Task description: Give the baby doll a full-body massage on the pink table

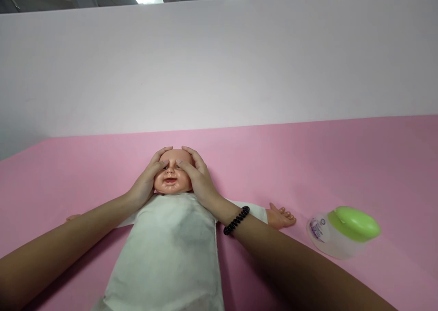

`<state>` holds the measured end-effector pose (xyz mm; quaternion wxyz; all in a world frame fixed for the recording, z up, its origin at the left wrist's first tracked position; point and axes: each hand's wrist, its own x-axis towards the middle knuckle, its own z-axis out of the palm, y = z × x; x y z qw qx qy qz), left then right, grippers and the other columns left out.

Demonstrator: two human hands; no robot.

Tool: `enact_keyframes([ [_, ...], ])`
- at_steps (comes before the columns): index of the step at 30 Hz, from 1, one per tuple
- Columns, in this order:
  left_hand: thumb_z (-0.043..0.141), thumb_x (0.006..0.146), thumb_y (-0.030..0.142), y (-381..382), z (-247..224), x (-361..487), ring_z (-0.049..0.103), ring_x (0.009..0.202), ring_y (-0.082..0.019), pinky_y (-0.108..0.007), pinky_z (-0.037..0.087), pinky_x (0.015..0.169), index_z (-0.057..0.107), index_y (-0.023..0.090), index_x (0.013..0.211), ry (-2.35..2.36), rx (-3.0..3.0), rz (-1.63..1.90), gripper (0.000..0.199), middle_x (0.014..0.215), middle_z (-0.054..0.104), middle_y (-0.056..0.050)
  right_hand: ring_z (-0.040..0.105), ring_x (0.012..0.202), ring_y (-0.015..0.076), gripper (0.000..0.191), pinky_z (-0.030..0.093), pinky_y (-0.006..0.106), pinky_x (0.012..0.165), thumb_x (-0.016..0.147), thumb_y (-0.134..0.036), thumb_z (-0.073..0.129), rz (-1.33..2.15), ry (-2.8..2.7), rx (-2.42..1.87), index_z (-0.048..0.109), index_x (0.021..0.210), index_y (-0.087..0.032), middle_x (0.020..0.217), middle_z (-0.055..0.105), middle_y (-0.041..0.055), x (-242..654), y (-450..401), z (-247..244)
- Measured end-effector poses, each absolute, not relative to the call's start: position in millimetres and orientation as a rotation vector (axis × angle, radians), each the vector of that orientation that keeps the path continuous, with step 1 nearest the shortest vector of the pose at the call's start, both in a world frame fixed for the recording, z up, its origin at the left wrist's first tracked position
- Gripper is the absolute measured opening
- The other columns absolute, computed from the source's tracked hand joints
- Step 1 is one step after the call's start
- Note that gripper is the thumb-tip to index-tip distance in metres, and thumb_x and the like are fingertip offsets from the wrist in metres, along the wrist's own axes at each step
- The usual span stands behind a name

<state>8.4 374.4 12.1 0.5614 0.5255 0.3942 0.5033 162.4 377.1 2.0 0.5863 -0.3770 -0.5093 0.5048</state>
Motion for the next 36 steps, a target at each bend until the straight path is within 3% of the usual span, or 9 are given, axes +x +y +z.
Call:
enact_keyframes([
  [6,0.067,0.089,0.041,372.6,14.3,7.8,0.061,0.124,-0.029,-0.04,0.05,0.104,0.049,0.03,0.143,0.914,1.239,1.163,0.058,0.138,0.058,-0.006,0.056,0.133,0.0267,0.057,0.046,0.041,0.115,0.076,-0.044,0.072,1.187,-1.185,-0.891,0.063,0.131,-0.027,0.144,0.06,0.0032,162.0,375.2,2.0],
  [16,0.055,0.093,0.036,377.8,4.5,5.3,0.06,0.124,-0.027,-0.036,0.051,0.101,0.052,0.032,0.142,0.869,1.187,1.201,0.049,0.131,0.063,-0.003,0.051,0.137,0.0262,0.05,0.044,0.039,0.116,0.078,-0.039,0.059,1.14,-1.206,-0.887,0.063,0.126,-0.025,0.14,0.062,0.0034,161.9,380.4,-0.5],
  [22,0.059,0.09,0.037,374.8,9.7,6.7,0.061,0.122,-0.027,-0.038,0.051,0.102,0.051,0.03,0.14,0.869,1.217,1.198,0.052,0.134,0.061,-0.004,0.053,0.136,0.0264,0.047,0.044,0.039,0.115,0.081,-0.042,0.062,1.162,-1.21,-0.868,0.064,0.125,-0.026,0.14,0.062,0.003,162.8,378.1,0.5],
  [28,0.067,0.087,0.039,370.8,16.0,8.8,0.062,0.121,-0.029,-0.04,0.05,0.103,0.05,0.03,0.142,0.905,1.216,1.165,0.058,0.135,0.059,-0.005,0.056,0.132,0.0266,0.057,0.046,0.041,0.114,0.077,-0.044,0.071,1.184,-1.212,-0.908,0.062,0.131,-0.027,0.144,0.059,0.0034,162.9,373.6,4.4],
  [36,0.053,0.095,0.037,377.2,6.0,6.7,0.055,0.131,-0.026,-0.036,0.047,0.107,0.054,0.031,0.138,0.889,1.259,1.223,0.044,0.142,0.056,-0.002,0.055,0.133,0.0258,0.05,0.047,0.039,0.114,0.079,-0.037,0.06,1.167,-1.203,-0.9,0.063,0.128,-0.026,0.139,0.062,0.0035,162.6,376.1,3.4],
])
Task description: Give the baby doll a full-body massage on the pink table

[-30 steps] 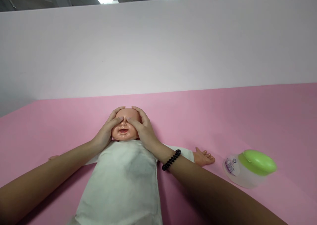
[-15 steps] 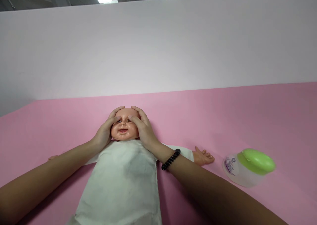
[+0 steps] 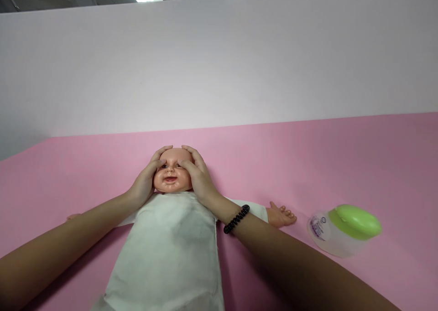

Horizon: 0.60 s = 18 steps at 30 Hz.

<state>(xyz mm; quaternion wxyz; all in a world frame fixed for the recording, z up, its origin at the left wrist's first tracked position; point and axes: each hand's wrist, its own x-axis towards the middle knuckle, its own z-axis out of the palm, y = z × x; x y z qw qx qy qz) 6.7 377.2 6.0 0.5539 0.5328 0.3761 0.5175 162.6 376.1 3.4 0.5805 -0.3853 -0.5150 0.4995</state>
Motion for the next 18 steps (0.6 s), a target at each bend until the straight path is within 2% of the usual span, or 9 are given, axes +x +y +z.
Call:
enact_keyframes([
  [4,0.053,0.095,0.038,378.3,4.4,6.0,0.056,0.13,-0.026,-0.037,0.048,0.106,0.053,0.032,0.139,0.876,1.256,1.214,0.045,0.142,0.057,-0.002,0.055,0.133,0.0263,0.049,0.047,0.04,0.113,0.08,-0.037,0.06,1.17,-1.207,-0.899,0.064,0.128,-0.026,0.138,0.063,0.0029,162.9,376.1,3.2],
  [9,0.058,0.092,0.038,374.7,10.6,7.8,0.06,0.123,-0.028,-0.039,0.051,0.102,0.052,0.032,0.141,0.914,1.217,1.186,0.05,0.132,0.061,-0.004,0.058,0.129,0.027,0.053,0.048,0.041,0.112,0.079,-0.041,0.067,1.192,-1.199,-0.903,0.063,0.13,-0.027,0.14,0.062,0.0037,162.8,373.1,5.1],
  [14,0.067,0.089,0.039,372.3,14.5,8.5,0.062,0.123,-0.029,-0.041,0.051,0.104,0.05,0.031,0.143,0.932,1.258,1.161,0.057,0.137,0.06,-0.006,0.055,0.133,0.0266,0.056,0.048,0.041,0.112,0.08,-0.043,0.071,1.209,-1.199,-0.901,0.062,0.133,-0.028,0.146,0.058,0.0037,162.8,370.2,6.6],
  [18,0.062,0.091,0.037,373.4,13.6,9.0,0.061,0.123,-0.028,-0.041,0.05,0.104,0.05,0.031,0.144,0.946,1.231,1.166,0.054,0.136,0.06,-0.005,0.056,0.131,0.0261,0.052,0.047,0.04,0.113,0.081,-0.041,0.066,1.185,-1.212,-0.911,0.062,0.131,-0.028,0.143,0.06,0.0028,163.2,372.0,5.3],
])
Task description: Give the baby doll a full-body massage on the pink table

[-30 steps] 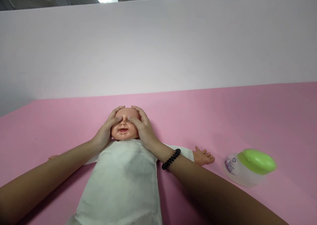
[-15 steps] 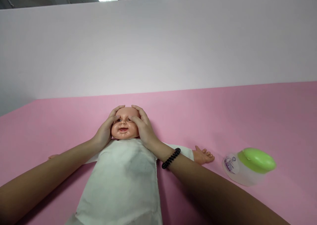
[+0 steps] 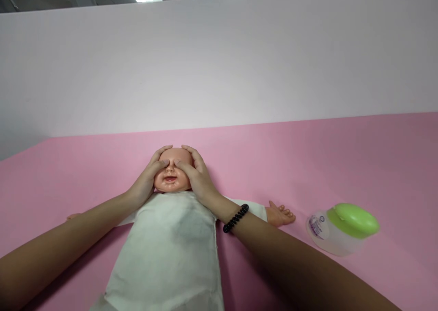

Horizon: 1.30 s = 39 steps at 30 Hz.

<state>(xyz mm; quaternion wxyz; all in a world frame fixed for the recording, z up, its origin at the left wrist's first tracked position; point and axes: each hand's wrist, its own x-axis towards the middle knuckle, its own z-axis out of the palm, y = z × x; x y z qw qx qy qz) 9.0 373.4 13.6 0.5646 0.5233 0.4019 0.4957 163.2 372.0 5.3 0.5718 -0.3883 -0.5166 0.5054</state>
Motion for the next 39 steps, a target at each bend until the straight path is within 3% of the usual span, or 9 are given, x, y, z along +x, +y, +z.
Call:
enact_keyframes([
  [7,0.052,0.095,0.035,376.3,9.5,8.7,0.057,0.126,-0.024,-0.034,0.049,0.102,0.054,0.031,0.139,0.92,1.227,1.209,0.044,0.138,0.058,-0.002,0.055,0.132,0.0267,0.051,0.046,0.04,0.113,0.08,-0.036,0.058,1.182,-1.206,-0.908,0.061,0.13,-0.024,0.139,0.061,0.0044,162.7,376.0,3.6],
  [21,0.07,0.091,0.044,373.5,11.9,7.0,0.062,0.125,-0.028,-0.039,0.052,0.102,0.049,0.034,0.145,0.918,1.254,1.147,0.058,0.139,0.059,-0.004,0.055,0.132,0.026,0.06,0.048,0.041,0.111,0.081,-0.046,0.071,1.21,-1.225,-0.901,0.057,0.136,-0.027,0.146,0.056,0.0049,163.8,370.9,6.0],
  [29,0.058,0.093,0.039,373.1,14.7,10.3,0.062,0.121,-0.026,-0.038,0.051,0.101,0.049,0.031,0.144,0.946,1.209,1.168,0.052,0.134,0.062,-0.005,0.052,0.135,0.0261,0.053,0.043,0.041,0.117,0.082,-0.038,0.058,1.179,-1.236,-0.917,0.058,0.133,-0.023,0.145,0.057,0.0055,162.6,374.7,4.7],
  [39,0.059,0.092,0.037,372.7,13.2,9.0,0.061,0.123,-0.025,-0.036,0.05,0.102,0.051,0.031,0.142,0.917,1.221,1.185,0.051,0.135,0.06,-0.003,0.052,0.135,0.0255,0.053,0.043,0.041,0.117,0.083,-0.041,0.063,1.188,-1.232,-0.895,0.059,0.134,-0.026,0.146,0.056,0.0035,164.2,373.9,2.5],
])
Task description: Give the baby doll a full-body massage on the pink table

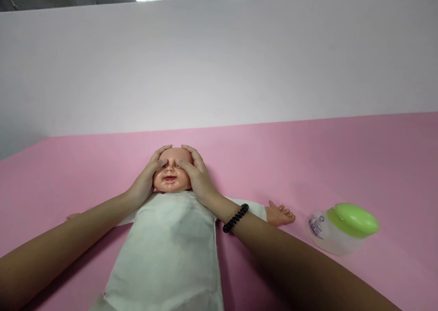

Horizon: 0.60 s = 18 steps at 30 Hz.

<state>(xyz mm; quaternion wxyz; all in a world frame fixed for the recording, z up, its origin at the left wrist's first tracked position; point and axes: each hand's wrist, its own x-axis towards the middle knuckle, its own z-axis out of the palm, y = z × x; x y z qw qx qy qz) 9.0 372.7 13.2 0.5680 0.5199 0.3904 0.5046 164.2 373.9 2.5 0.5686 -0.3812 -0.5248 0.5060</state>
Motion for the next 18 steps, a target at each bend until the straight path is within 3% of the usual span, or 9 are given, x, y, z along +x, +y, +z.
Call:
enact_keyframes([
  [5,0.068,0.09,0.04,372.1,13.3,7.7,0.064,0.119,-0.027,-0.038,0.053,0.099,0.049,0.032,0.144,0.891,1.236,1.155,0.058,0.134,0.061,-0.004,0.052,0.135,0.026,0.059,0.045,0.041,0.115,0.081,-0.044,0.069,1.191,-1.241,-0.901,0.057,0.136,-0.026,0.148,0.054,0.0043,164.1,372.4,4.3],
  [12,0.052,0.095,0.032,374.3,12.3,8.5,0.056,0.129,-0.024,-0.034,0.048,0.104,0.054,0.03,0.14,0.929,1.25,1.203,0.045,0.139,0.058,-0.002,0.054,0.133,0.0261,0.055,0.044,0.042,0.116,0.08,-0.04,0.062,1.175,-1.224,-0.896,0.058,0.132,-0.024,0.143,0.058,0.0059,162.2,376.8,2.3],
  [18,0.052,0.095,0.033,375.2,10.3,8.0,0.056,0.128,-0.024,-0.034,0.049,0.103,0.052,0.03,0.141,0.899,1.241,1.21,0.046,0.138,0.058,-0.003,0.054,0.134,0.0254,0.051,0.045,0.04,0.115,0.08,-0.036,0.06,1.194,-1.209,-0.886,0.059,0.13,-0.024,0.141,0.058,0.0059,162.1,376.6,2.1],
])
